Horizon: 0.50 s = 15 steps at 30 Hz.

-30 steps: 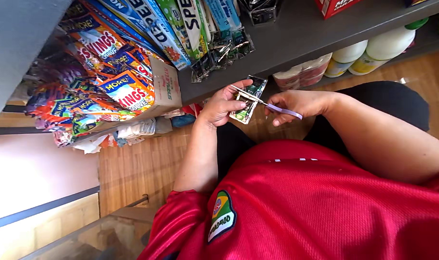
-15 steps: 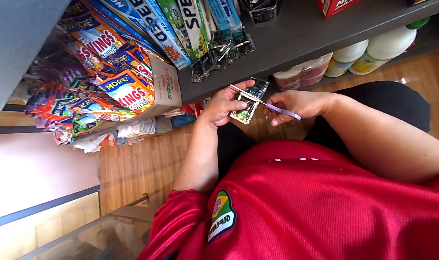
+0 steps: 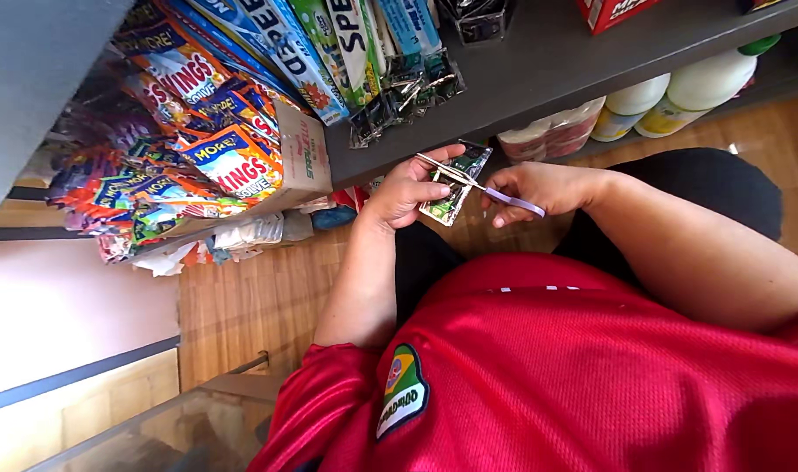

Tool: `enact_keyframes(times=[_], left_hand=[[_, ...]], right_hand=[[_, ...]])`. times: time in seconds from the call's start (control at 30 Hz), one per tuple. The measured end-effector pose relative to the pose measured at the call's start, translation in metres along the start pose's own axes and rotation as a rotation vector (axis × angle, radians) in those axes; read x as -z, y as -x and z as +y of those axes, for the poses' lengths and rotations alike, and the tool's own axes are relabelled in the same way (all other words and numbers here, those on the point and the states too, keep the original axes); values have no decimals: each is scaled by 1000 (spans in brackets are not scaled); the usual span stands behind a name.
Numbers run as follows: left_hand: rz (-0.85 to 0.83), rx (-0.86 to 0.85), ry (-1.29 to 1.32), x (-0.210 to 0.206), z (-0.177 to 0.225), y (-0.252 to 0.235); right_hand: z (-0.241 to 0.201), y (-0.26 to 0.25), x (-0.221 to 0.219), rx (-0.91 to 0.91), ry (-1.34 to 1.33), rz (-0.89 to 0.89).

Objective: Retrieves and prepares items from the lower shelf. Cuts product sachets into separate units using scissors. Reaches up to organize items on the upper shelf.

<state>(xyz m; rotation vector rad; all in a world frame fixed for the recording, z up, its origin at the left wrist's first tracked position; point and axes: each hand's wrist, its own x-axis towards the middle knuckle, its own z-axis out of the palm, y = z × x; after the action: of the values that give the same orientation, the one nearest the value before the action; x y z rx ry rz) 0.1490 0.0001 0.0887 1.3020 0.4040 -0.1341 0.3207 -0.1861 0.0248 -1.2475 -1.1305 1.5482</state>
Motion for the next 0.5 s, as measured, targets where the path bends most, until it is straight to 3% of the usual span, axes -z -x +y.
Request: enact_keyframes(times=[0.33,0.5], left_hand=[[69,11,-42,0,1,-2],[279,-22,-185,4,1,0]], right_hand=[[-5,2,3,-63,-31,-13],[2,5,5,-68,117,47]])
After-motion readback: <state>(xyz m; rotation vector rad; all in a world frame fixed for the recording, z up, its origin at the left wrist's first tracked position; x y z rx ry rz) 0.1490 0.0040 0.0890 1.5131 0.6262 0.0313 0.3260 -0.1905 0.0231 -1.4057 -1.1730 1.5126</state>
